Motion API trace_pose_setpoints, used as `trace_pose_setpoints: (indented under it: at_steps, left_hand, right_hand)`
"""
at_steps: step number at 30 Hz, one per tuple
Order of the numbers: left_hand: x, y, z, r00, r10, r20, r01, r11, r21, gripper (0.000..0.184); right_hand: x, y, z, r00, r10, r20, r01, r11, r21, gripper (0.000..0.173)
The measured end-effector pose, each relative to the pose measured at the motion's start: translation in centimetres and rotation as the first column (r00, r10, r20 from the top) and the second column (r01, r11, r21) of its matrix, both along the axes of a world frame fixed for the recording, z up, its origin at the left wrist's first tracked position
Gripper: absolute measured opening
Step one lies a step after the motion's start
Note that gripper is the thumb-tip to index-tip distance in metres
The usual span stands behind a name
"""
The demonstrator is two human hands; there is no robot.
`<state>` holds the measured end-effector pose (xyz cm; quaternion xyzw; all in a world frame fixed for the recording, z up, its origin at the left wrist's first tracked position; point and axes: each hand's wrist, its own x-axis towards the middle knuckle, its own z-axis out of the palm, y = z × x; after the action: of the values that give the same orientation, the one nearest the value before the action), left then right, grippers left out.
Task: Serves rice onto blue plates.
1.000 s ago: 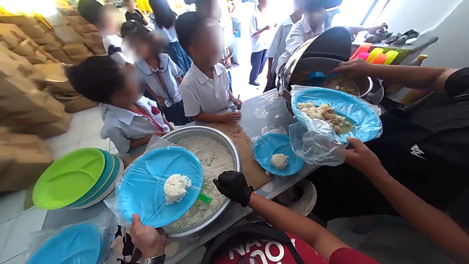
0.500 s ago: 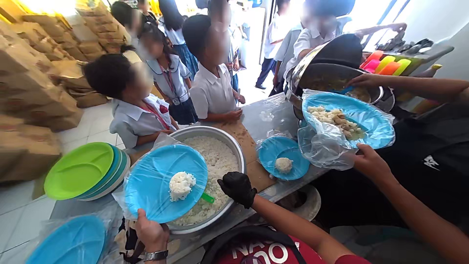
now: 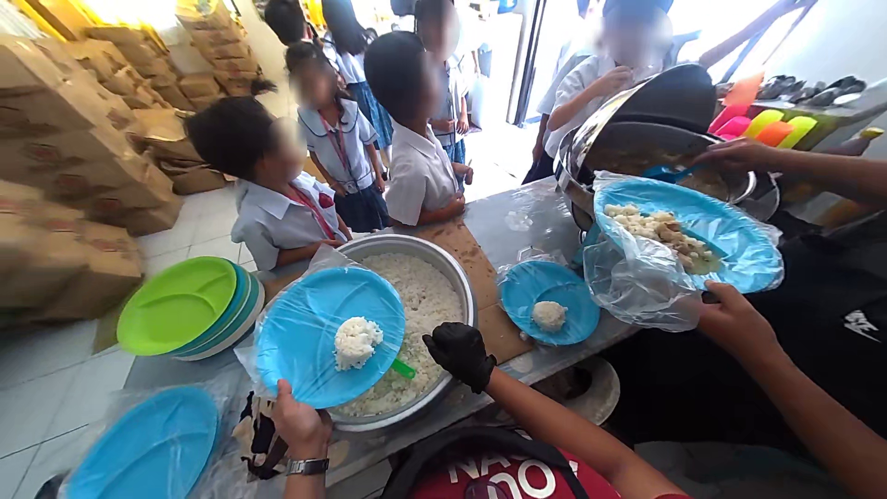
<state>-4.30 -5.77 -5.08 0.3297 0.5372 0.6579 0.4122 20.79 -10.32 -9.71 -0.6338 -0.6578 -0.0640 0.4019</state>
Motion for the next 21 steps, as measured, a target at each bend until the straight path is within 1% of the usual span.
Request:
trace_pose_setpoints:
  at_steps: [3, 10, 17, 21]
  left_hand:
    - [0.02, 0.05, 0.00, 1.000, 0.002, 0.022, -0.002, 1.000, 0.000, 0.042]
    - [0.01, 0.10, -0.03, 1.000, 0.007, 0.018, -0.007, 1.000, -0.007, 0.042]
    - [-0.03, 0.09, -0.06, 1.000, 0.000, 0.015, 0.000, 1.000, -0.005, 0.042]
    - [-0.08, 0.07, -0.18, 1.000, 0.012, 0.018, -0.012, 1.000, -0.002, 0.039]
  right_hand:
    - [0.02, 0.06, 0.07, 1.000, -0.002, 0.007, 0.002, 1.000, 0.001, 0.038]
    - [-0.02, 0.00, 0.10, 1.000, -0.003, 0.000, 0.003, 1.000, -0.004, 0.037]
    - [0.04, 0.21, -0.25, 1.000, -0.005, -0.002, 0.005, 0.999, 0.043, 0.038]
    - [-0.01, 0.12, -0.07, 1.000, -0.007, -0.004, 0.007, 1.000, 0.019, 0.038]
